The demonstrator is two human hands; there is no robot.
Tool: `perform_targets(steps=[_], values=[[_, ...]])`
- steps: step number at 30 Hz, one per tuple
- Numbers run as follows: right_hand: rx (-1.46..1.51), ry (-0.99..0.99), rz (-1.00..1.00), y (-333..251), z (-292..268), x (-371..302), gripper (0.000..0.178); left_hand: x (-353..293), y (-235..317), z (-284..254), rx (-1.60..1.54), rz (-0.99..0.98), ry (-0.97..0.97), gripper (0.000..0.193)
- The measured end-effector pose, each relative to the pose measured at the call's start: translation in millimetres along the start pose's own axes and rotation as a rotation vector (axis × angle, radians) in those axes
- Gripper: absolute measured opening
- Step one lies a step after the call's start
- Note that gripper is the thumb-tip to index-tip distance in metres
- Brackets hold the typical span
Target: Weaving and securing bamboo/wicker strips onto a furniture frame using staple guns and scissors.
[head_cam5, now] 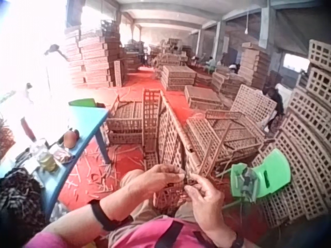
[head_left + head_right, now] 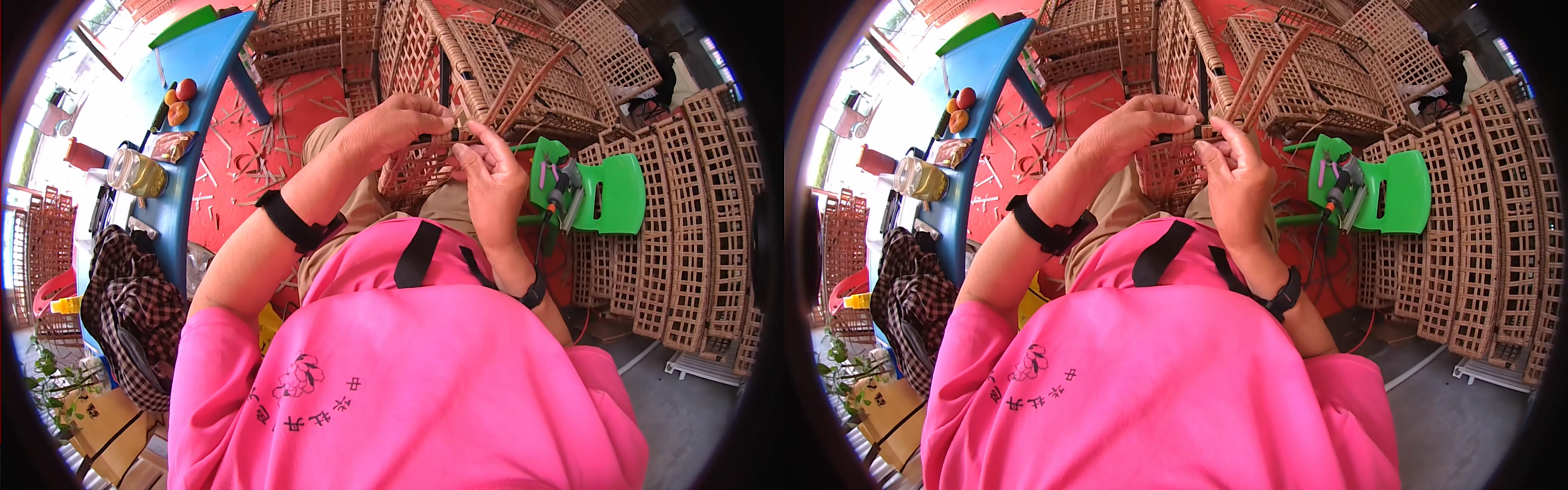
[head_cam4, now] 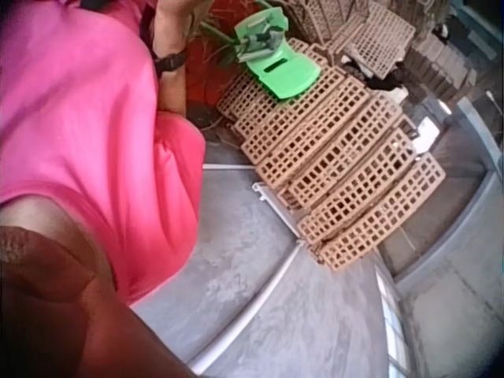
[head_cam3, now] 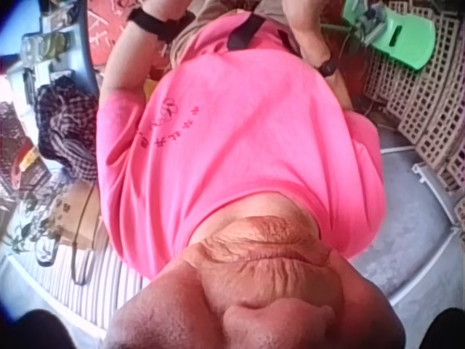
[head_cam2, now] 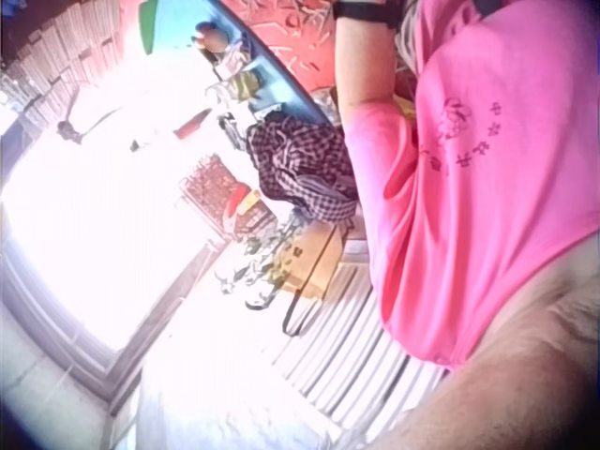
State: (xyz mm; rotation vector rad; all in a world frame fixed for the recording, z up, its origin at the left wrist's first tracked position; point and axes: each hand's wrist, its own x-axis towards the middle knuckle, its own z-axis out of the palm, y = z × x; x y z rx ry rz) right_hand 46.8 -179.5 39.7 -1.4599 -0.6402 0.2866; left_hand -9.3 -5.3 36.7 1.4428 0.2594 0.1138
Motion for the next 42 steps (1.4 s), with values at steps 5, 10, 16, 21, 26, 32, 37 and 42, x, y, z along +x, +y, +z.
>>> perform_targets(steps=[5, 10, 16, 21, 26, 32, 37, 42], values=[[-0.544, -0.104, -0.374, -12, -14, 20, 0.014, 1, -3, 3, -0.04, 0.004, 0.003, 0.023], [-0.715, -0.213, -0.653, -23, -19, 28, 0.012, 3, -2, -1, -0.074, -0.013, -0.009, 0.023], [-0.722, -0.32, -0.772, -32, -15, 37, 0.012, 4, 1, -3, -0.101, -0.033, -0.143, 0.021], [-0.561, -0.293, -0.569, -29, -15, 51, 0.012, -3, 12, 1, -0.188, -0.089, -0.201, 0.028], [-0.483, -0.365, -0.412, -27, -24, 67, 0.01, -12, 23, 2, 0.406, 0.12, -0.061, 0.039], [-0.446, -0.408, -0.389, -26, -27, 70, 0.008, -12, 21, 7, 0.321, 0.091, 0.009, 0.037], [-0.498, -0.433, -0.354, -26, -23, 81, 0.006, -13, 22, 3, 0.211, 0.01, -0.026, 0.032], [-0.494, -0.549, -0.138, -33, -20, 96, 0.009, -11, 24, 13, 0.155, 0.067, 0.042, 0.027]])
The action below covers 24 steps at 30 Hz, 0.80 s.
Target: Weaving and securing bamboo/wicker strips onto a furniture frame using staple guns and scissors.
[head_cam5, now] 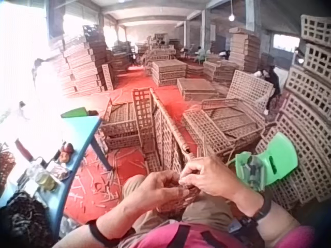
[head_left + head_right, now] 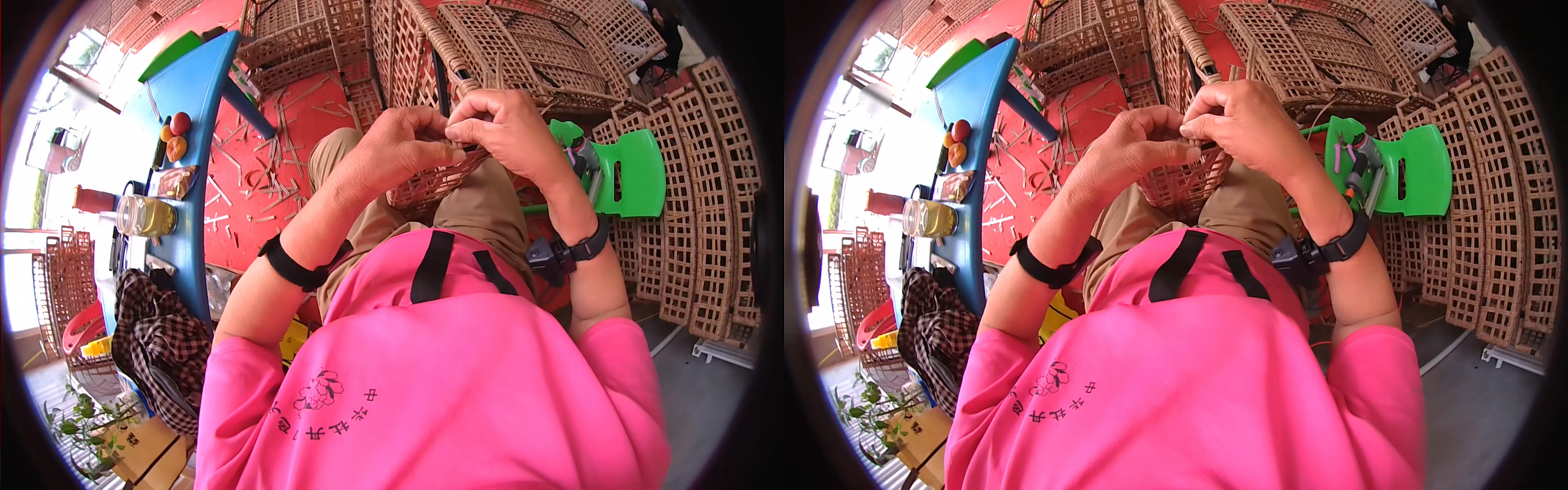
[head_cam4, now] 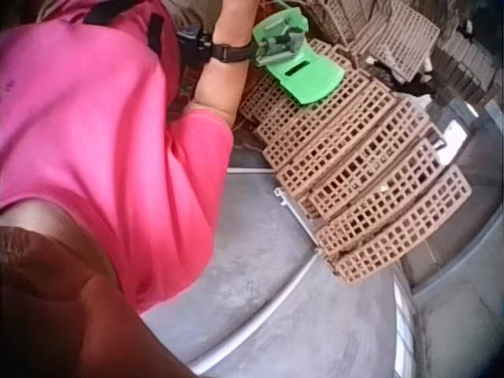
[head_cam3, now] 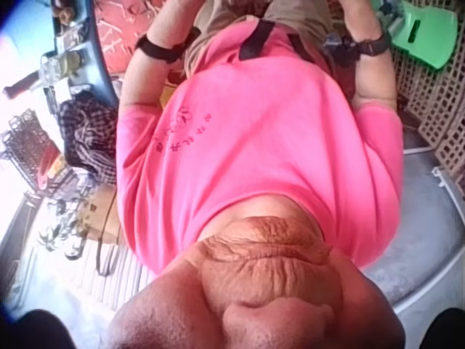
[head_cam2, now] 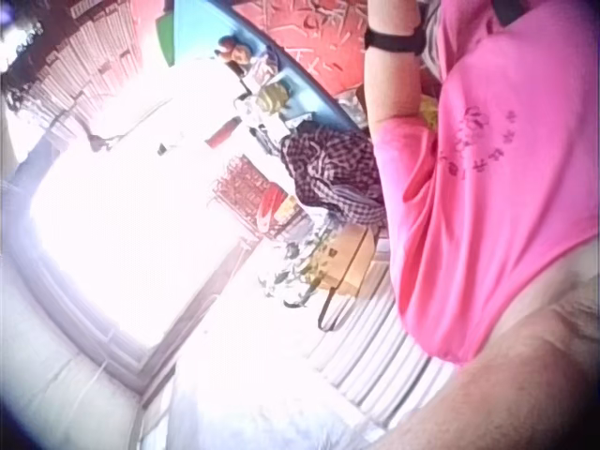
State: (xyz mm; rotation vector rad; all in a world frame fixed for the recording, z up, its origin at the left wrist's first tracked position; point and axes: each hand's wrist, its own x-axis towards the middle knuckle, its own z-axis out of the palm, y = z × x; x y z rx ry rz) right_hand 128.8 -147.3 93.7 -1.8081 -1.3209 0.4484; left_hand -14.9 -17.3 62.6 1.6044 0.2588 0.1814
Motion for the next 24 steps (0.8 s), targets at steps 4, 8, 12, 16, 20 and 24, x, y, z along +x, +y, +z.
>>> perform_targets(steps=[4, 8, 12, 16, 20, 24], values=[[0.025, -0.051, 0.079, 1, -1, 4, 0.012, 12, 3, -4, 0.26, -0.067, 0.042, 0.019], [0.195, -0.061, 0.073, 9, -2, 5, 0.01, 18, 4, -5, 0.177, -0.121, -0.005, 0.018], [0.319, 0.07, 0.04, 16, -1, 0, 0.013, 18, 10, -2, 0.021, -0.116, 0.017, 0.014], [0.632, 0.16, 0.05, 19, -2, -14, 0.015, 18, 15, -4, 0.014, -0.172, -0.005, 0.01], [0.778, 0.246, 0.022, 20, -3, -29, 0.016, 21, 12, -7, 0.064, -0.208, -0.011, 0.011], [0.806, 0.271, 0.022, 21, -3, -37, 0.016, 27, 8, -9, -0.101, -0.271, -0.05, 0.014]])
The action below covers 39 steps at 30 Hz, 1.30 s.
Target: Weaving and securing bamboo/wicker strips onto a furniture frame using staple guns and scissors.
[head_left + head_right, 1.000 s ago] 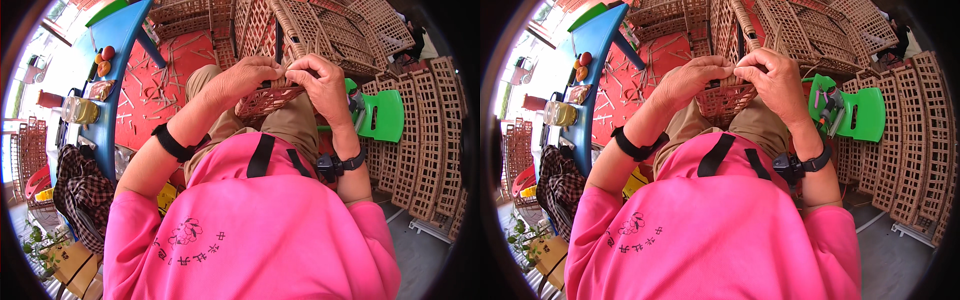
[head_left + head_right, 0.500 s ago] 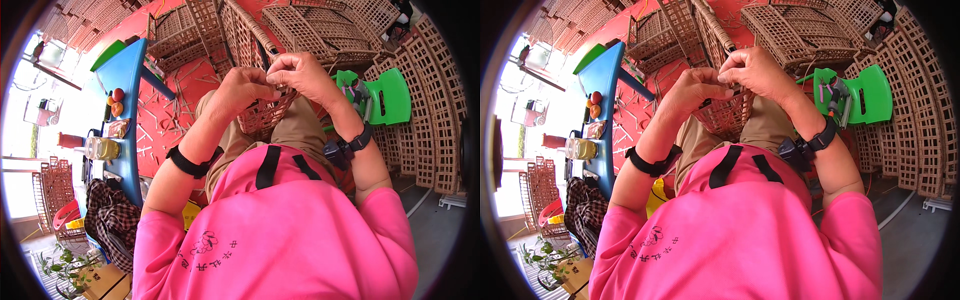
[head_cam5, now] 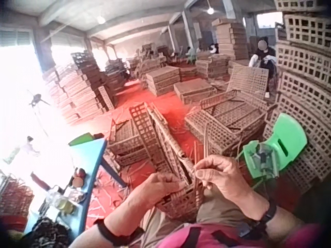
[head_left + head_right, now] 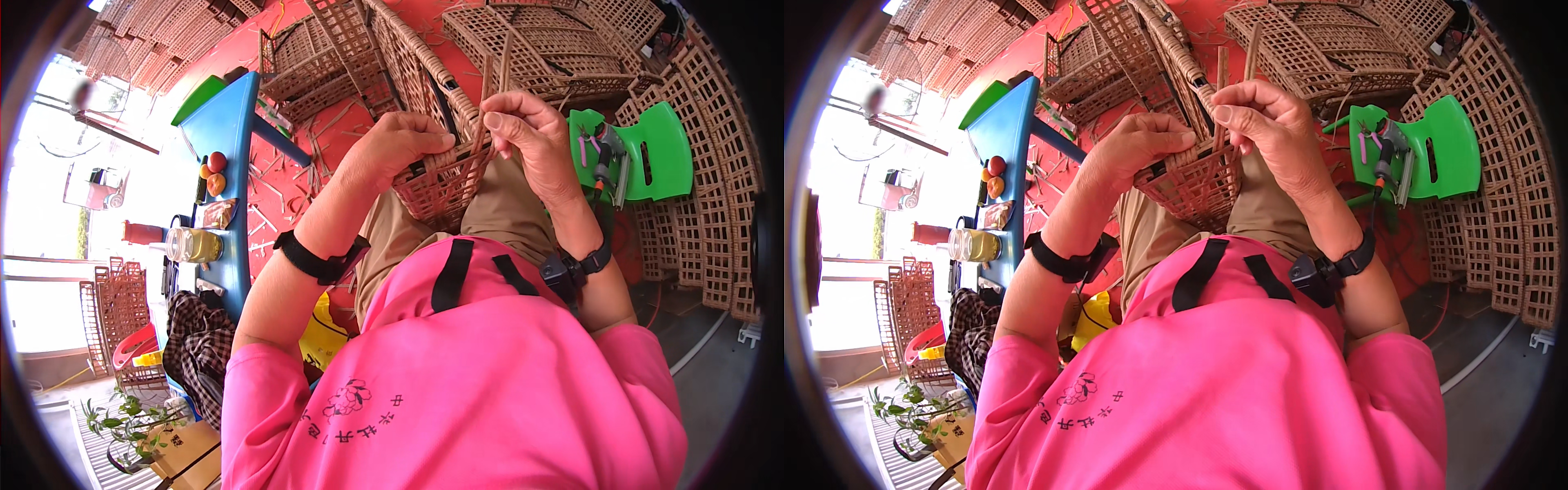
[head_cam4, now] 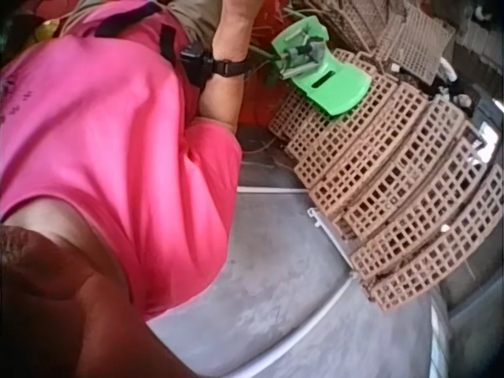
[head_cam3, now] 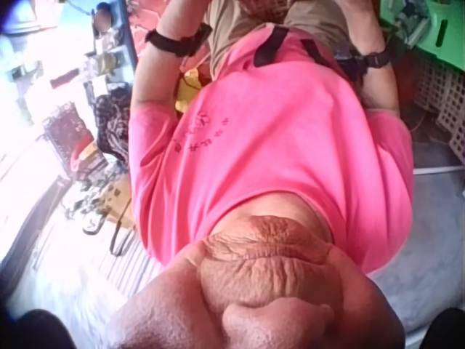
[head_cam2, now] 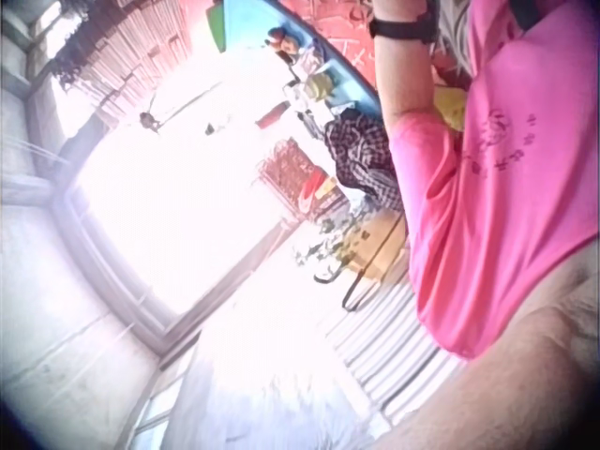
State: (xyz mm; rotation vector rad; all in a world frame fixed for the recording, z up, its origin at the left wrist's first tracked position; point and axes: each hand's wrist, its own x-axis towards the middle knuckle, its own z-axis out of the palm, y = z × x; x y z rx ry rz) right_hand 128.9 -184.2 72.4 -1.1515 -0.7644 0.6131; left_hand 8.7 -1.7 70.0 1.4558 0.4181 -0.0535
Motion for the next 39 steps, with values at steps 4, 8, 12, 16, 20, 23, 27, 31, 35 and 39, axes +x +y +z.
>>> perform_targets(steps=[4, 8, 12, 16, 20, 23, 27, 31, 35, 39], values=[[0.029, -0.001, -0.005, 4, 0, -7, 0.015, 1, -2, 1, 0.002, -0.021, 0.031, 0.014], [0.062, 0.014, 0.016, 11, -1, -12, 0.015, 0, -1, -1, -0.058, -0.087, 0.028, 0.014], [0.066, 0.063, 0.027, 18, -4, -16, 0.015, 3, 0, -5, -0.221, -0.177, -0.013, 0.013], [0.112, 0.076, 0.064, 25, -11, -20, 0.015, 9, -2, -7, -0.284, -0.228, -0.053, 0.013], [0.104, 0.086, 0.082, 33, -25, -28, 0.015, 11, -4, -12, -0.336, -0.235, -0.121, 0.014], [0.031, 0.137, 0.134, 39, -39, -35, 0.014, 11, -5, -16, -0.336, -0.267, -0.165, 0.014], [-0.031, 0.246, 0.197, 49, -57, -44, 0.014, 18, -8, -18, -0.251, -0.229, -0.139, 0.012], [-0.047, 0.276, 0.269, 68, -68, -51, 0.016, 21, -13, -18, -0.281, -0.212, -0.169, 0.012], [-0.068, 0.28, 0.383, 98, -71, -56, 0.018, 20, -15, -19, -0.296, -0.221, -0.181, 0.013], [-0.081, 0.264, 0.494, 122, -68, -56, 0.019, 19, -15, -18, -0.339, -0.224, -0.201, 0.015]])
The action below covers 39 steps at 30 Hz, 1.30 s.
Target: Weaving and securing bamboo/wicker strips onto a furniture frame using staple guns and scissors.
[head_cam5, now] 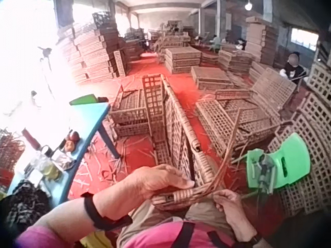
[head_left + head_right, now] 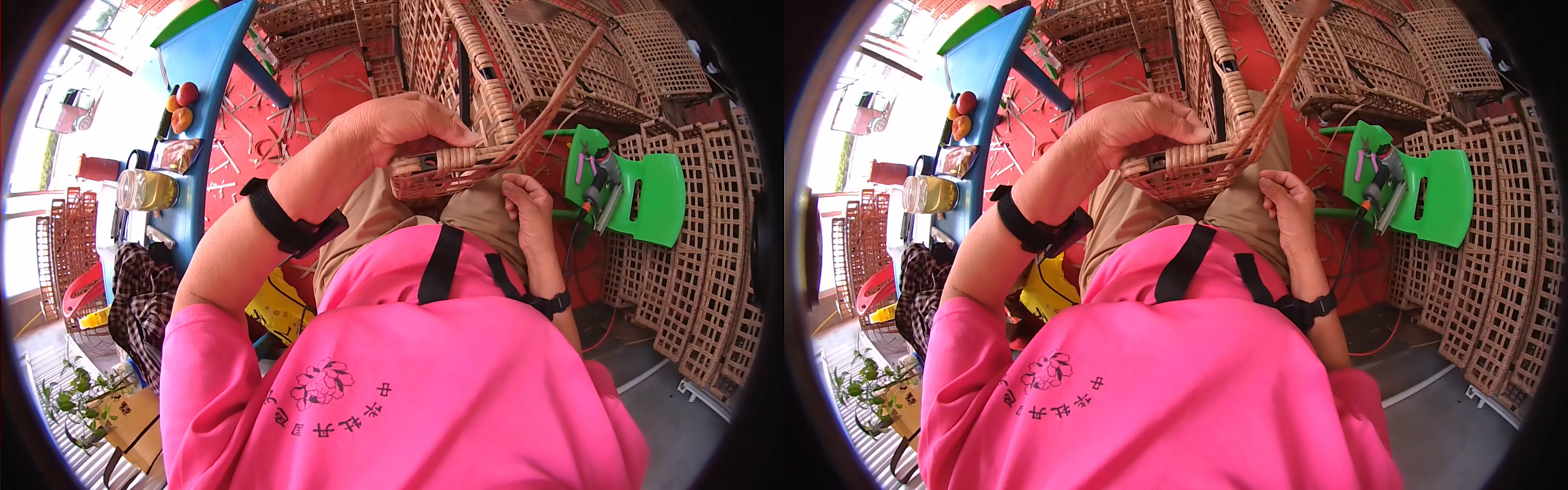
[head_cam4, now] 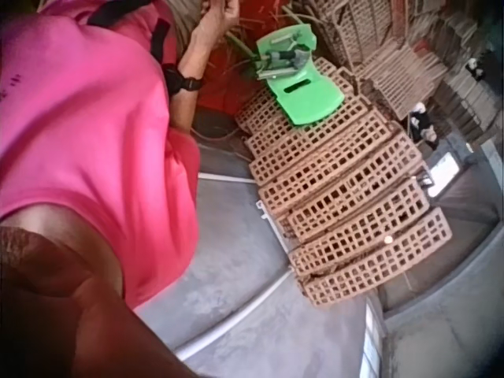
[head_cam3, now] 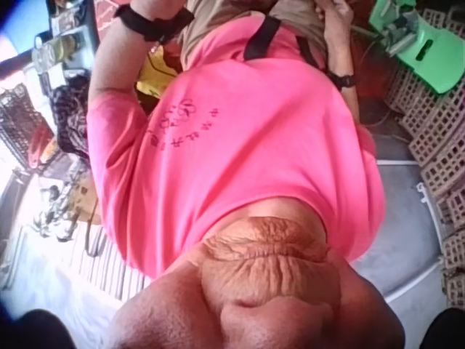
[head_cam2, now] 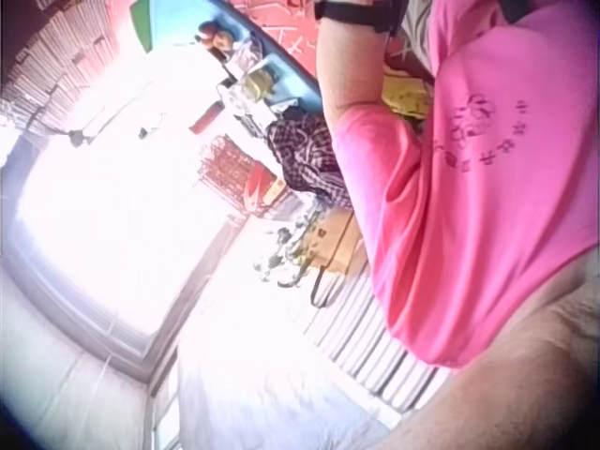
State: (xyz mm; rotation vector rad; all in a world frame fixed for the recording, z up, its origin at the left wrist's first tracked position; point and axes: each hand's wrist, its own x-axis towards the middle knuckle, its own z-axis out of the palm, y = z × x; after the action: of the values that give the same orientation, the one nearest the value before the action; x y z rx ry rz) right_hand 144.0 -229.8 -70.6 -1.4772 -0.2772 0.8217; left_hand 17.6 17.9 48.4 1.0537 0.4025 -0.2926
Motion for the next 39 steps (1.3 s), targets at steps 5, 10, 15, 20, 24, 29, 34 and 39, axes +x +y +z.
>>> perform_targets(steps=[5, 10, 15, 20, 24, 29, 34, 39], values=[[-0.022, 0.022, -0.007, 1, 2, 5, 0.017, 2, -4, -1, -0.023, 0.001, 0.033, 0.016], [-0.04, 0.039, 0.001, -2, 5, 4, 0.014, 3, -4, -3, -0.013, 0.022, -0.038, 0.014], [-0.047, 0.047, 0.005, -2, 4, 6, 0.013, 4, -7, -2, -0.012, 0.028, 0.006, 0.013], [-0.037, 0.054, 0.039, -3, 2, 7, 0.017, -1, -3, 1, 0.084, 0.024, 0.011, 0.014], [0.097, -0.002, 0.047, 2, -20, 1, 0.017, -17, 11, 13, 0.461, 0.19, 0.116, 0.012], [-0.065, 0.132, 0.071, 27, -72, -23, 0.021, -21, 8, 39, 0.539, 0.275, 0.276, 0.007], [-0.058, 0.33, 0.221, 62, -97, -37, 0.028, -29, -7, 43, 0.62, 0.397, 0.442, 0.006], [0.071, 0.275, 0.194, 89, -100, -20, 0.022, -24, -16, 46, 1.149, 0.855, 0.5, 0.01]])
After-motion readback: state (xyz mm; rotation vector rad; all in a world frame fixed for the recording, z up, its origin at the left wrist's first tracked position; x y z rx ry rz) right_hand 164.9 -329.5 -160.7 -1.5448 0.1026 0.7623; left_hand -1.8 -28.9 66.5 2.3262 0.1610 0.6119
